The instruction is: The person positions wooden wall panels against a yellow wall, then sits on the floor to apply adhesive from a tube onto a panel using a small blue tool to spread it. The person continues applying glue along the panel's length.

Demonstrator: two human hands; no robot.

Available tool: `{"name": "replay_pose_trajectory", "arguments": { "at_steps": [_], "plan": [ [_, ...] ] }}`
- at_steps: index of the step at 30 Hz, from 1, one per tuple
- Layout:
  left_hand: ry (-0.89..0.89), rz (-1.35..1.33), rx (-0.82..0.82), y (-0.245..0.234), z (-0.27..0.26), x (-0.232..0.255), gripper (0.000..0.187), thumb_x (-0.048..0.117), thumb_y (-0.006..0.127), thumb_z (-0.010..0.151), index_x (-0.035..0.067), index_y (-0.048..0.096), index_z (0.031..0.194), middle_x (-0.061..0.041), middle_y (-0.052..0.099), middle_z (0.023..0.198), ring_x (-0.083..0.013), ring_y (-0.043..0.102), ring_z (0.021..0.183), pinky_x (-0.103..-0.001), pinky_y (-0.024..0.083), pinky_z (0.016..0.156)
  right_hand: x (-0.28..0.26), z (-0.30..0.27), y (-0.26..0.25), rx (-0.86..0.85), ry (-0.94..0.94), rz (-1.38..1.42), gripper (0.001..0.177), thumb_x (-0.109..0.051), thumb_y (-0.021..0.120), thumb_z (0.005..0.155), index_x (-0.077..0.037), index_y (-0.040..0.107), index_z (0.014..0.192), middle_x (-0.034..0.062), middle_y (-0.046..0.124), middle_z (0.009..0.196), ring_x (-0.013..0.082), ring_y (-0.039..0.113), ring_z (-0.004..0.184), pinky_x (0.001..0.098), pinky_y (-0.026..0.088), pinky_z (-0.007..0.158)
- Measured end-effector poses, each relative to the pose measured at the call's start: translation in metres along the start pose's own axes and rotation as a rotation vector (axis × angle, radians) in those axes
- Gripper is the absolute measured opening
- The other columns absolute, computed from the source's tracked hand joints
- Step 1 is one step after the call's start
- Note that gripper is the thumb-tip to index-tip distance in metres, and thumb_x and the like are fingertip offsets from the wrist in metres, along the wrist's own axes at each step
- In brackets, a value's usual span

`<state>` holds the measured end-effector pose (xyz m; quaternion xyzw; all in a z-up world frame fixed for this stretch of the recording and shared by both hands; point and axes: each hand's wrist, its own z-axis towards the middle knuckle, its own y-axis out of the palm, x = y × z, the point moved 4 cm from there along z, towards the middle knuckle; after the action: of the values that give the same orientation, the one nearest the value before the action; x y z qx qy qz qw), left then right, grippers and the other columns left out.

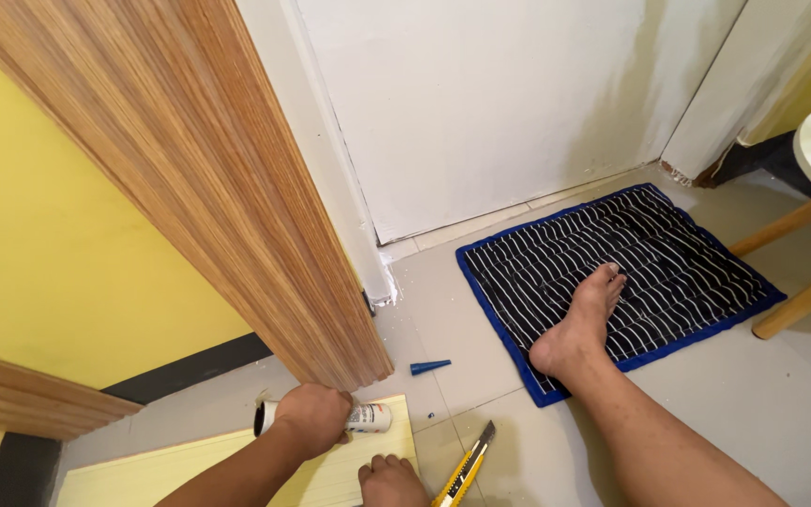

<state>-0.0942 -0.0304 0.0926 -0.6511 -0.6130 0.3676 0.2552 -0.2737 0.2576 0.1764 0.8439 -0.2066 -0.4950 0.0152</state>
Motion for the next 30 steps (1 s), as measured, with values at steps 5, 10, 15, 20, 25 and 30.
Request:
{"name": "replay_pose_trajectory", "arguments": {
  "at_steps": [5, 10, 15, 20, 25, 30],
  "plan": [
    [0.044, 0.038, -0.016, 0.008, 0.006, 0.008, 0.045, 0.040, 0.079, 0.088, 0.008, 0.068, 0.117, -0.011, 0.074, 0.105, -0.0287, 0.071, 0.102, -0.041, 0.058, 0.084, -0.001, -0.002, 0.001, -0.002, 0.017, -0.012, 0.079, -0.065, 0.019, 0.097, -0.029, -0.006, 0.163, -0.0135, -0.011, 0.172, 0.0102, -0.004, 0.159, 0.0443, 0.001, 0.128],
    [0.042, 0.044, 0.001, 0.016, 0.012, 0.012, 0.045, 0.038, 0.082, 0.086, 0.008, 0.069, 0.117, -0.012, 0.073, 0.106, -0.0289, 0.071, 0.103, -0.041, 0.057, 0.085, 0.000, -0.002, 0.000, -0.006, 0.016, -0.016, 0.080, -0.065, 0.018, 0.098, -0.027, -0.007, 0.164, -0.0126, -0.012, 0.172, 0.0108, -0.005, 0.159, 0.0453, 0.001, 0.128],
    [0.043, 0.052, -0.005, 0.018, 0.012, 0.012, 0.046, 0.037, 0.083, 0.085, 0.008, 0.069, 0.117, -0.012, 0.074, 0.107, -0.0288, 0.071, 0.103, -0.041, 0.058, 0.084, 0.000, 0.000, 0.001, -0.001, -0.029, -0.004, 0.080, -0.064, 0.020, 0.098, -0.026, -0.005, 0.164, -0.0120, -0.011, 0.172, 0.0098, -0.004, 0.159, 0.0416, 0.000, 0.128],
    [0.051, 0.050, -0.014, 0.016, 0.011, 0.015, 0.043, 0.037, 0.083, 0.085, 0.009, 0.070, 0.115, -0.011, 0.075, 0.106, -0.0284, 0.072, 0.102, -0.040, 0.058, 0.084, 0.003, 0.001, -0.001, 0.000, 0.025, -0.022, 0.079, -0.064, 0.019, 0.098, -0.028, -0.006, 0.164, -0.0134, -0.011, 0.172, 0.0098, -0.004, 0.159, 0.0434, 0.001, 0.127],
    [0.057, 0.069, 0.031, 0.016, 0.015, 0.019, 0.017, 0.020, 0.069, 0.092, 0.011, 0.076, 0.104, -0.011, 0.075, 0.106, -0.0279, 0.072, 0.101, -0.040, 0.058, 0.084, 0.001, 0.002, 0.000, 0.001, -0.014, -0.003, 0.080, -0.065, 0.019, 0.097, -0.027, -0.005, 0.164, -0.0133, -0.011, 0.172, 0.0091, -0.003, 0.159, 0.0415, 0.001, 0.128],
    [0.055, 0.090, 0.049, 0.023, 0.023, 0.020, 0.018, 0.015, 0.062, 0.094, 0.011, 0.077, 0.102, -0.012, 0.075, 0.106, -0.0279, 0.072, 0.101, -0.040, 0.058, 0.084, 0.003, 0.002, 0.000, -0.001, -0.013, -0.003, 0.080, -0.065, 0.020, 0.098, -0.027, -0.005, 0.164, -0.0122, -0.011, 0.172, 0.0099, -0.004, 0.159, 0.0426, 0.000, 0.128]
  ]
}}
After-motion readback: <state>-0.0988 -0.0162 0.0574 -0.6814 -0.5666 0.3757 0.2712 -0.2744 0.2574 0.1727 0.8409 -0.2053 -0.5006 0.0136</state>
